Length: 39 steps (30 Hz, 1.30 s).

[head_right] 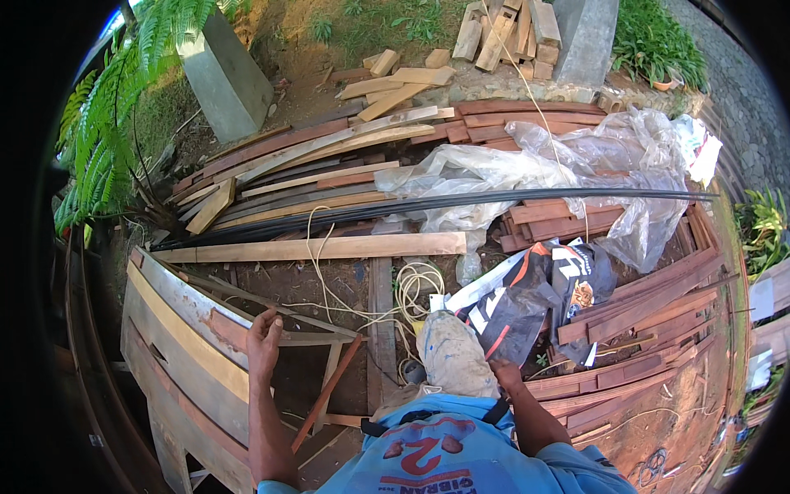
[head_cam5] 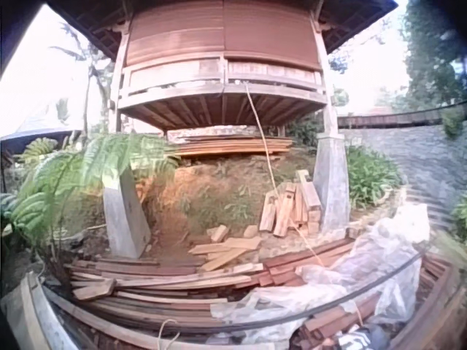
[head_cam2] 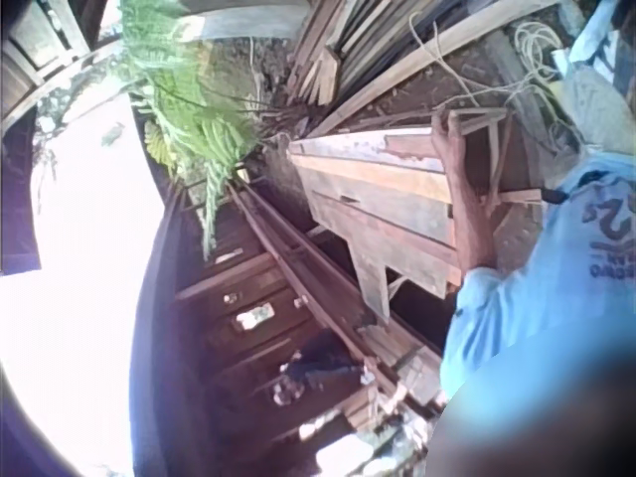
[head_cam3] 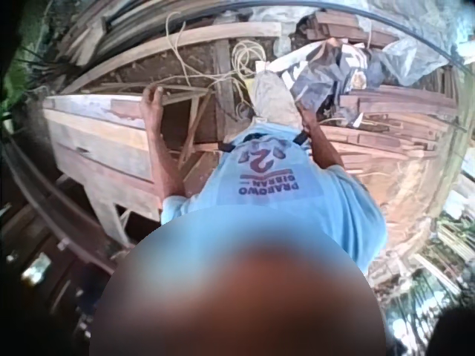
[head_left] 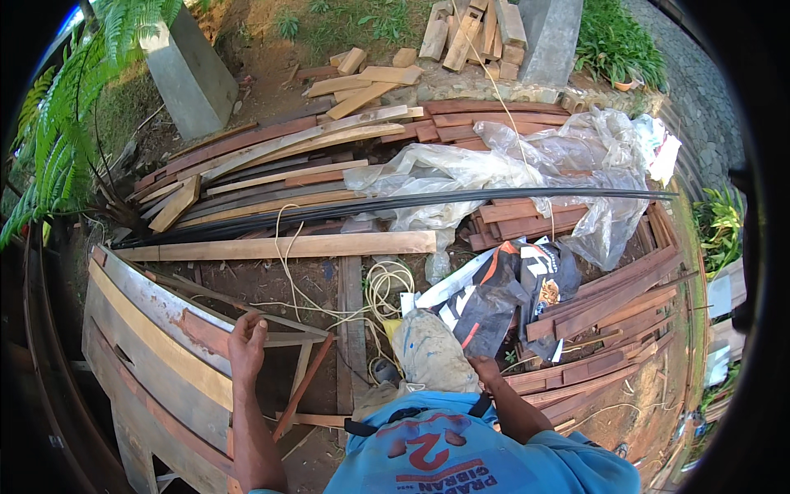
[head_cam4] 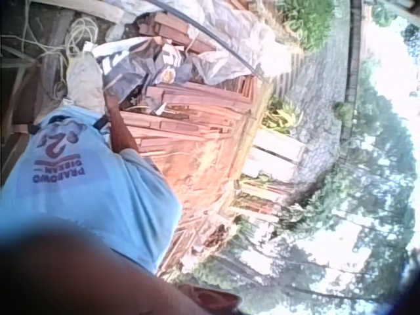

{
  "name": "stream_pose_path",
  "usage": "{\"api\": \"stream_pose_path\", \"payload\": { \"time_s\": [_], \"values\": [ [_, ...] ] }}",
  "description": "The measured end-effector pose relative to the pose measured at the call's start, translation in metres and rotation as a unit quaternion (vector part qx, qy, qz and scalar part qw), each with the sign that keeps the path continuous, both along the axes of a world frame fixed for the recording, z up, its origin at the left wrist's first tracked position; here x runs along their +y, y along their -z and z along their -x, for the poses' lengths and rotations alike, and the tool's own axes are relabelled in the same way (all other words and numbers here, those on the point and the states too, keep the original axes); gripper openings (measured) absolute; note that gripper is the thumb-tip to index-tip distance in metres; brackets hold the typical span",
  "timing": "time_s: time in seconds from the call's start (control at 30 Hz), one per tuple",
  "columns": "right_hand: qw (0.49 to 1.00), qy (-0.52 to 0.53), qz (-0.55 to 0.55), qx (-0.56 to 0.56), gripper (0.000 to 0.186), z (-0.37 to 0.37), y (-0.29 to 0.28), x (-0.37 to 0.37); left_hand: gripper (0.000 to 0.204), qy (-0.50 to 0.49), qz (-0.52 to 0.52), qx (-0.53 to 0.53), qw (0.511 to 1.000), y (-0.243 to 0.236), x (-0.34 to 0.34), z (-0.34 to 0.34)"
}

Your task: The person mixes wet concrete on the ground using a hoe, then scoops it with a trowel and applies it to metal frame joints. They walk around the site, retrieve a trowel, and continue applying concrete to multiple joints while another person works nearby.

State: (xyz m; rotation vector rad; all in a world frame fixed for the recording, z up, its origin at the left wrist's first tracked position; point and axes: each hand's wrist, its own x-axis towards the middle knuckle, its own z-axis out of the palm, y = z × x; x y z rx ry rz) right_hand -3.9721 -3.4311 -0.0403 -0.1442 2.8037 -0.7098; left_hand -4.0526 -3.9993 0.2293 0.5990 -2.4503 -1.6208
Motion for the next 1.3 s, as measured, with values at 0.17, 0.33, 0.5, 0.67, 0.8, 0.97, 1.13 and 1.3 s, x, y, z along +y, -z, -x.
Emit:
{"api": "stream_pose_path", "payload": {
  "time_s": [0.17,0.33,0.5,0.67,0.8,0.97,1.13,1.3],
  "values": [
    [0.948,0.130,0.015,-0.291,0.034,0.001,0.043,0.036,0.039,-0.058,-0.019,0.034,0.998,-0.012,-0.039,0.023],
    [0.898,0.170,0.157,-0.373,0.034,0.073,0.055,0.022,0.040,-0.125,0.027,-0.017,0.992,-0.013,-0.081,0.050],
    [0.823,0.287,0.231,-0.432,0.024,0.237,0.053,-0.039,0.037,-0.251,-0.004,-0.052,0.966,-0.020,-0.095,0.066],
    [0.903,0.193,0.257,-0.286,0.025,0.434,0.015,-0.131,0.034,-0.284,-0.013,-0.019,0.958,-0.034,-0.092,0.060],
    [0.902,0.149,0.319,-0.252,0.031,0.533,-0.035,-0.218,0.030,-0.358,-0.052,0.042,0.931,-0.045,-0.089,0.077],
    [0.905,0.057,0.302,-0.294,0.041,0.563,-0.060,-0.343,0.031,-0.386,-0.105,0.071,0.914,-0.040,-0.075,0.143],
    [0.906,-0.118,0.283,-0.293,0.043,0.590,-0.062,-0.491,0.033,-0.290,-0.164,0.101,0.938,-0.005,-0.100,0.222],
    [0.917,-0.180,0.240,-0.262,0.038,0.666,-0.054,-0.604,0.034,-0.303,-0.171,0.093,0.933,0.030,-0.197,0.282]
  ]
}}
